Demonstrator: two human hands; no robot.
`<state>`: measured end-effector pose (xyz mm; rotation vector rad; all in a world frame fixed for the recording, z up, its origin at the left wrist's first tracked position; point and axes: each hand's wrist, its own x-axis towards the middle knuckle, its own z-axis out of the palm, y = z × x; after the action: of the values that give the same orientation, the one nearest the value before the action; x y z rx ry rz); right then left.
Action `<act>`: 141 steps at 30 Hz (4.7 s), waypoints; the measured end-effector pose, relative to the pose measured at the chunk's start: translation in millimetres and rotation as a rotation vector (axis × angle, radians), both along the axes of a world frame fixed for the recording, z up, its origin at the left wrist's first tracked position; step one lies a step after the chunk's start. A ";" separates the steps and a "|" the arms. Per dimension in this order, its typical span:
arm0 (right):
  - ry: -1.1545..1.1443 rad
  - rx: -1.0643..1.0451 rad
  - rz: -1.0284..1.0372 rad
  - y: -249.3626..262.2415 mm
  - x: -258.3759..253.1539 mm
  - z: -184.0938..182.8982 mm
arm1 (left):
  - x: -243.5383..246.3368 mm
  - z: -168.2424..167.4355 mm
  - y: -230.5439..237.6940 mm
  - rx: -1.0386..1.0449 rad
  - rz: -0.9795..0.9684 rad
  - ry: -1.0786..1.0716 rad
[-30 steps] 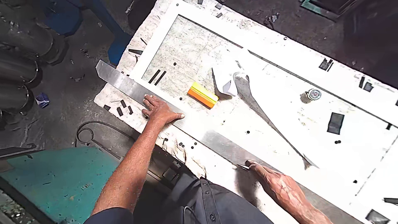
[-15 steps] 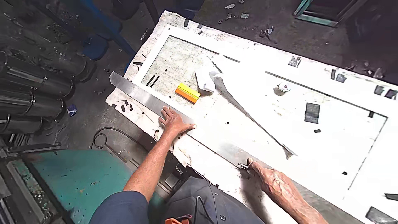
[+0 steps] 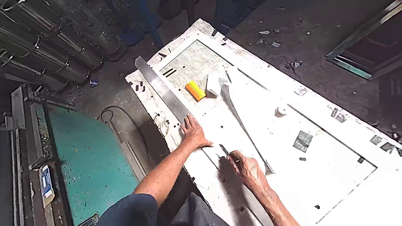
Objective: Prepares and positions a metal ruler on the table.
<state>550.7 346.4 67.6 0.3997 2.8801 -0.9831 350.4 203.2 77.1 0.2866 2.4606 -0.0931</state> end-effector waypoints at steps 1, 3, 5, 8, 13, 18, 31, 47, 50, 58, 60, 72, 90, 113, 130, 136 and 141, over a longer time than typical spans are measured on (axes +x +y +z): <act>0.045 -0.016 0.022 2.7 -20.5 -3.3 | -0.5 0.6 1.6 0.003 0.005 -0.006; 0.086 -0.023 0.107 1.2 -71.4 -4.4 | -0.9 0.5 1.1 0.023 0.020 -0.003; 0.098 0.003 0.213 -6.4 -129.2 -6.2 | -2.3 2.3 1.0 0.061 0.052 -0.032; 0.041 0.047 0.343 -23.3 -209.2 -5.5 | -2.9 3.1 -0.4 0.043 0.026 -0.082; -0.074 0.149 0.414 -50.7 -288.9 -0.9 | -3.7 -0.7 -2.8 0.036 -0.012 -0.117; -0.057 0.190 0.457 -69.8 -321.4 -0.1 | -2.4 -3.3 -4.8 0.064 -0.006 -0.071; -0.082 0.157 0.590 -56.3 -309.7 -1.5 | -5.0 -7.4 -3.6 0.030 -0.035 -0.080; -0.180 0.042 0.571 -4.0 -150.6 2.8 | -4.2 -5.6 -0.8 0.097 0.052 -0.048; -0.178 0.029 0.558 6.2 -119.2 5.9 | -4.4 -3.3 1.7 0.063 0.041 -0.048; -0.142 0.080 0.532 28.6 -46.6 1.1 | -2.5 -12.5 2.2 0.025 0.030 -0.003; -0.136 0.084 0.522 33.5 -28.8 1.7 | -1.9 -9.4 3.5 0.021 0.026 -0.012; -0.164 0.151 0.491 55.1 46.7 15.3 | -1.7 -10.5 7.5 -0.045 -0.006 0.036; -0.218 0.135 -0.304 17.7 340.0 27.8 | -23.2 -37.4 -10.0 -0.088 -0.102 0.115; -0.364 0.161 -0.173 39.9 317.5 20.5 | -0.2 -15.0 5.0 -0.093 -0.052 0.116; -0.389 0.177 0.144 72.1 325.4 19.8 | 268.2 -10.3 79.0 -0.009 -0.032 0.011; -0.314 0.076 0.145 104.8 291.9 22.4 | 265.8 -2.6 86.4 -0.041 -0.003 -0.006; 0.045 0.058 0.224 107.1 177.3 1.2 | 263.1 -0.2 89.3 -0.017 0.031 -0.028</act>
<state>728.0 453.5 68.7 0.0559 2.9164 -0.8832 613.5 292.5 76.9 0.2402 2.4348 -0.0962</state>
